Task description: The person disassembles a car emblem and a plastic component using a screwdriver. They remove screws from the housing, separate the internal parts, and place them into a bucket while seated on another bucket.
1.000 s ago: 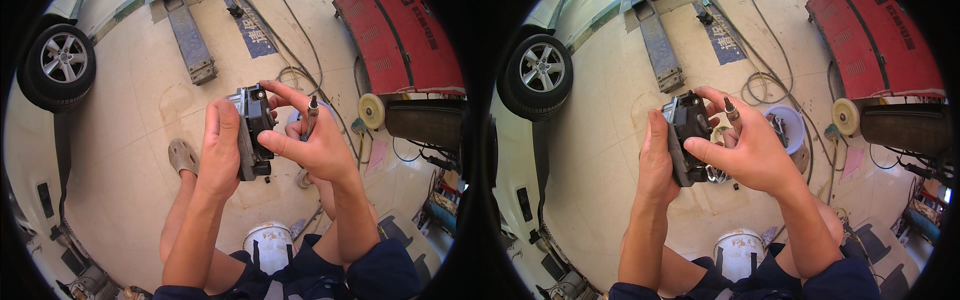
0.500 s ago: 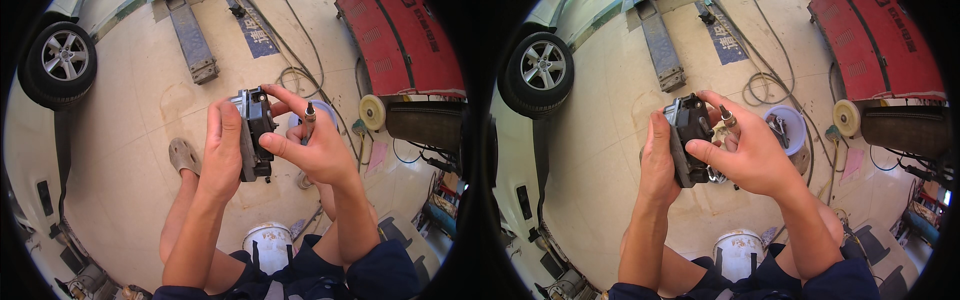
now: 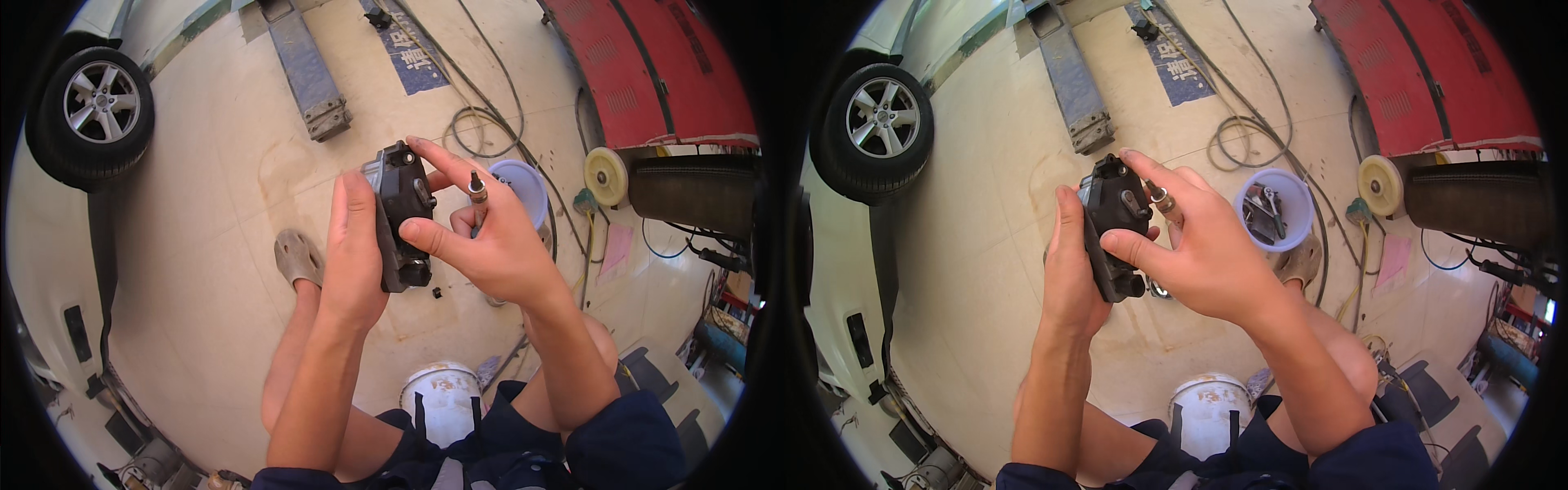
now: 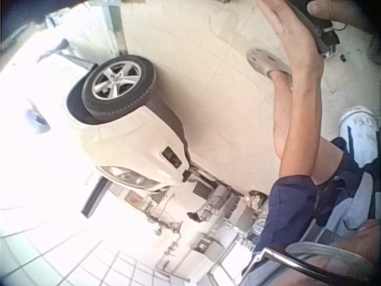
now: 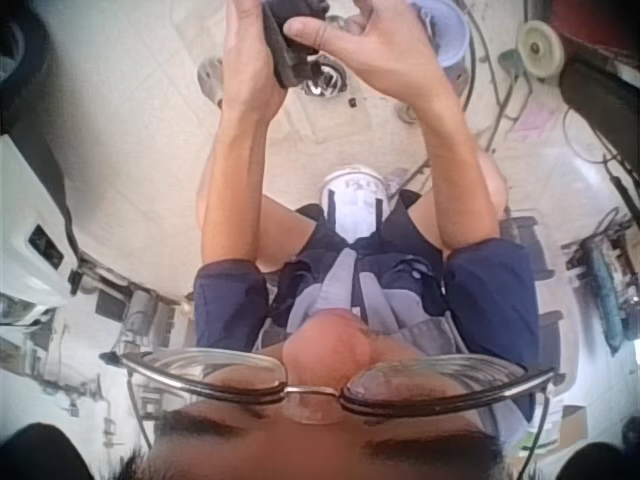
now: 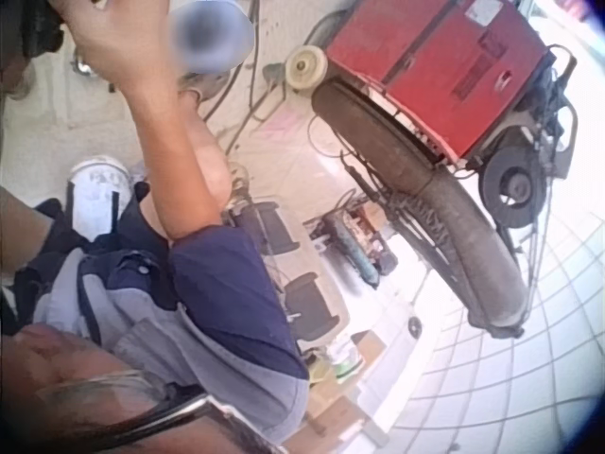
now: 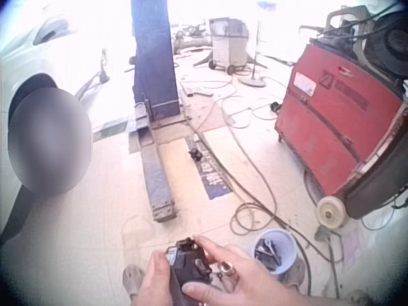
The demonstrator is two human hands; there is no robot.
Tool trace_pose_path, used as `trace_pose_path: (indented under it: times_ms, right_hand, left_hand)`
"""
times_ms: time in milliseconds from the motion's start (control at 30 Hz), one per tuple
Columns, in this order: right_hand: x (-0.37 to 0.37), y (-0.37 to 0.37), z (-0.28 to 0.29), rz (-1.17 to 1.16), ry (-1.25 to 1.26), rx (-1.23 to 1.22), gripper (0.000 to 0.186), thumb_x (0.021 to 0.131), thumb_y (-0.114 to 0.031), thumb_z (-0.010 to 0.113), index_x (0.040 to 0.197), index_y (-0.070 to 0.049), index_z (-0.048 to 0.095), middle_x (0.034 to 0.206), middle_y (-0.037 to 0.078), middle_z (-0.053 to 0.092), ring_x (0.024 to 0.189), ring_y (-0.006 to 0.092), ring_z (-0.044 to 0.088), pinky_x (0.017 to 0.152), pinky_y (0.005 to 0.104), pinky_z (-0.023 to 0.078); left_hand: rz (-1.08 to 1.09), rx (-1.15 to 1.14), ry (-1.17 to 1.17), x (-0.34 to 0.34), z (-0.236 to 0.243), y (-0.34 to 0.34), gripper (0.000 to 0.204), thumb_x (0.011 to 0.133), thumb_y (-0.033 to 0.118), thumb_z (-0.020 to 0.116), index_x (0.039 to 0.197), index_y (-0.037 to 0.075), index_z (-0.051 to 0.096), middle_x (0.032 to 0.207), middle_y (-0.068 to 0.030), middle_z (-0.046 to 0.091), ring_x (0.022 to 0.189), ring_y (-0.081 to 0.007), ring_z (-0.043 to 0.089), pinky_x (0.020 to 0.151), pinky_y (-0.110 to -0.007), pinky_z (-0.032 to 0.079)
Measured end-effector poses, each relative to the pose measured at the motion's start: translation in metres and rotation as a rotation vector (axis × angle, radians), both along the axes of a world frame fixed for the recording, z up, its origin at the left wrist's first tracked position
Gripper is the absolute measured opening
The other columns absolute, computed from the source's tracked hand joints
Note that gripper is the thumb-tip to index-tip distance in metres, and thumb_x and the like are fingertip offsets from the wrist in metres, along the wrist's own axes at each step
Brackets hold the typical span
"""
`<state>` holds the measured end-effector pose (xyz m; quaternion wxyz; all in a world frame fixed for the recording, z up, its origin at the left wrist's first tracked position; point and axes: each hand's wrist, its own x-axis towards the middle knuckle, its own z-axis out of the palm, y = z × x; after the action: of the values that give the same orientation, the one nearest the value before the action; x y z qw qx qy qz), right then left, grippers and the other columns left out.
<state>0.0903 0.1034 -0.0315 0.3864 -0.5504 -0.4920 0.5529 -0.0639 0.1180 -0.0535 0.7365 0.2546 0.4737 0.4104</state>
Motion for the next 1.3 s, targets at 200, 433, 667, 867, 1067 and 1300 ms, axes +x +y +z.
trace_pose_path:
  times_ms: [200, 433, 667, 867, 1067, 1300]
  right_hand:
    - [-0.009, -0.001, -0.003, -0.049, -0.282, 0.189, 0.076, 0.079, -0.022, 0.084, 0.145, -0.005, 0.050, 0.105, 0.003, 0.054, 0.060, -0.0012, 0.038, 0.050, 0.0161, 0.031]
    - [-0.002, 0.001, 0.004, -0.108, 0.058, 0.084, 0.062, 0.086, -0.026, 0.079, 0.139, -0.002, 0.055, 0.106, 0.006, 0.057, 0.060, 0.0032, 0.046, 0.051, 0.0175, 0.037]
    - [0.008, 0.010, 0.011, -0.167, 0.363, -0.268, 0.054, 0.088, -0.025, 0.077, 0.128, 0.004, 0.057, 0.102, 0.012, 0.063, 0.080, 0.0140, 0.068, 0.050, 0.0213, 0.045]
    - [0.012, 0.010, 0.004, -0.073, 0.479, -0.378, 0.066, 0.082, -0.028, 0.082, 0.133, 0.003, 0.054, 0.107, 0.013, 0.061, 0.074, 0.0124, 0.066, 0.045, 0.0195, 0.037]
    - [0.011, 0.009, 0.001, -0.081, 0.496, -0.364, 0.069, 0.081, -0.029, 0.083, 0.133, 0.005, 0.052, 0.108, 0.013, 0.060, 0.071, 0.0117, 0.064, 0.045, 0.0195, 0.037]
    - [0.014, 0.010, 0.001, -0.085, 0.546, -0.352, 0.065, 0.085, -0.033, 0.080, 0.131, 0.004, 0.054, 0.101, 0.010, 0.062, 0.063, 0.0073, 0.059, 0.044, 0.0192, 0.036]
  left_hand:
    - [-0.049, 0.026, -0.204, -0.005, 0.004, -0.001, 0.051, 0.104, 0.043, 0.051, 0.129, -0.001, 0.048, 0.112, -0.0112, 0.063, 0.095, -0.0194, 0.065, 0.081, -0.035, 0.056]
    - [0.029, -0.039, -0.202, -0.004, 0.006, 0.003, 0.044, 0.099, 0.029, 0.053, 0.131, 0.000, 0.041, 0.121, -0.0153, 0.060, 0.106, -0.0260, 0.065, 0.092, -0.046, 0.056]
    - [-0.025, 0.026, -0.177, -0.005, 0.008, 0.003, 0.049, 0.096, 0.032, 0.055, 0.130, 0.000, 0.039, 0.123, -0.0183, 0.058, 0.106, -0.0276, 0.064, 0.089, -0.045, 0.056]
    - [-0.089, 0.076, -0.209, -0.009, 0.009, 0.003, 0.052, 0.096, 0.033, 0.056, 0.130, -0.001, 0.036, 0.120, -0.0199, 0.058, 0.101, -0.0271, 0.065, 0.084, -0.042, 0.057]
    - [-0.091, 0.091, -0.252, -0.010, 0.011, 0.002, 0.056, 0.092, 0.031, 0.062, 0.130, 0.000, 0.036, 0.119, -0.0206, 0.058, 0.099, -0.0274, 0.065, 0.086, -0.043, 0.057]
    - [-0.159, 0.095, -0.223, -0.010, 0.009, 0.004, 0.058, 0.085, 0.020, 0.070, 0.131, 0.001, 0.041, 0.122, -0.0194, 0.059, 0.107, -0.0286, 0.063, 0.090, -0.044, 0.056]
